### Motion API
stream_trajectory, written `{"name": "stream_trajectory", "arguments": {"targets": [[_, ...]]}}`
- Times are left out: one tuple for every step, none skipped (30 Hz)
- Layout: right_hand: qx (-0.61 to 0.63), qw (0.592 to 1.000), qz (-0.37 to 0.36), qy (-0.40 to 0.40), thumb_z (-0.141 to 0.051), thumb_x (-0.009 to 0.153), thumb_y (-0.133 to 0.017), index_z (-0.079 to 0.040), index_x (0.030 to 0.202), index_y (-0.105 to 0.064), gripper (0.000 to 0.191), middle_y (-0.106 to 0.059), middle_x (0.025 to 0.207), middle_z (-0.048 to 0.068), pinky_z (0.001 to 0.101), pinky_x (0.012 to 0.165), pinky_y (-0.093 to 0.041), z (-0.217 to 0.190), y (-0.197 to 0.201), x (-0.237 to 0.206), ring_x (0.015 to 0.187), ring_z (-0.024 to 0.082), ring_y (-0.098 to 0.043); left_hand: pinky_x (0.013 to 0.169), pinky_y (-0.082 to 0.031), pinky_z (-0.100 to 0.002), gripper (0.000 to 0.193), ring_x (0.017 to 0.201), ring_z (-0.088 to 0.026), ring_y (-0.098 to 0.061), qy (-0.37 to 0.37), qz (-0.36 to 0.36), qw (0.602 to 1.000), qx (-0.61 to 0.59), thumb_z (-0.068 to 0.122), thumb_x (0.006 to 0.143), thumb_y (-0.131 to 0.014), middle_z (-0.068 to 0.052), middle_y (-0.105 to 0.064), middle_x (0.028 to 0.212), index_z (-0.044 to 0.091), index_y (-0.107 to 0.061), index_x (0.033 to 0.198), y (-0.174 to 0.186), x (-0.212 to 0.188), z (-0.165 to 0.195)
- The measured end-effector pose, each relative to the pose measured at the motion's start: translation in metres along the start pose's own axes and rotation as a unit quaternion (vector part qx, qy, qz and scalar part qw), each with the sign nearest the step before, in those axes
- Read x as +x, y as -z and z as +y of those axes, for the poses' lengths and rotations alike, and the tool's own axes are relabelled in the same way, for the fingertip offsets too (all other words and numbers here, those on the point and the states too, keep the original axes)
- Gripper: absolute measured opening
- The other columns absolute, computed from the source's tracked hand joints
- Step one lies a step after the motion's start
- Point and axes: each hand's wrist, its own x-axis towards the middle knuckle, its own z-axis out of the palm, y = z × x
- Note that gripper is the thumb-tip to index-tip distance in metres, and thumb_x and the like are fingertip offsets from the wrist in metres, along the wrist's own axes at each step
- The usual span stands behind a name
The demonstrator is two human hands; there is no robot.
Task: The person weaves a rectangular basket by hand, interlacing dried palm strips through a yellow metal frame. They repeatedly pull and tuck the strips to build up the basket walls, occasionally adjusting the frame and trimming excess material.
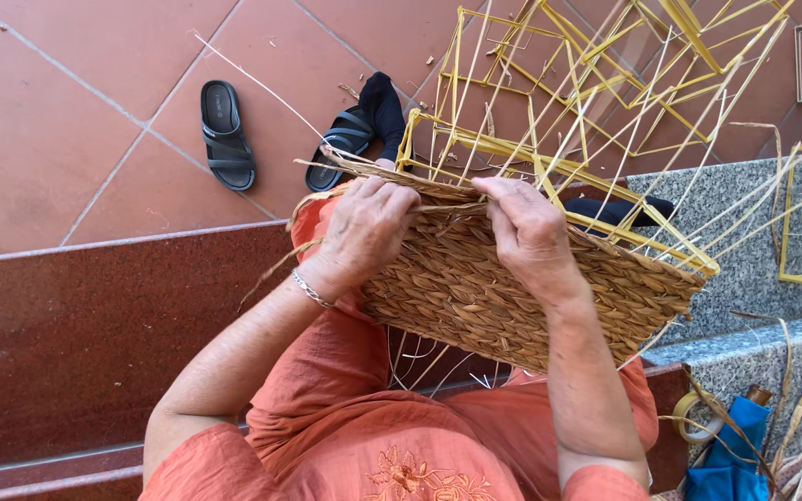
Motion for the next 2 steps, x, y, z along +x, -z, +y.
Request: {"name": "stream_trajectory", "arguments": {"targets": [[-0.015,0.999,-0.013,0.028,0.005,0.088,-0.071,-0.007,0.131,-0.067,0.045,-0.072,0.124,0.014,0.0346,0.096,-0.058,-0.0052,0.0104,-0.0017,0.111,0.028,-0.070,0.096,-0.046,-0.045,0.016,0.103,-0.028,-0.061,0.040,-0.036,0.998,-0.032,0.023,0.103,-0.070,-0.009,-0.065,0.100,0.011,-0.063,0.110,0.0046,0.0010,-0.0001],[-0.031,0.998,-0.026,0.056,0.005,0.082,-0.073,-0.004,0.132,-0.065,0.052,-0.070,0.128,0.017,0.0380,0.103,-0.055,-0.0115,0.0170,-0.0023,0.117,0.033,-0.068,0.095,-0.047,-0.043,0.016,0.105,-0.028,-0.062,0.060,-0.039,0.996,-0.050,0.025,0.103,-0.071,-0.009,-0.065,0.102,0.013,-0.063,0.110,0.0089,0.0027,0.0005]]}}
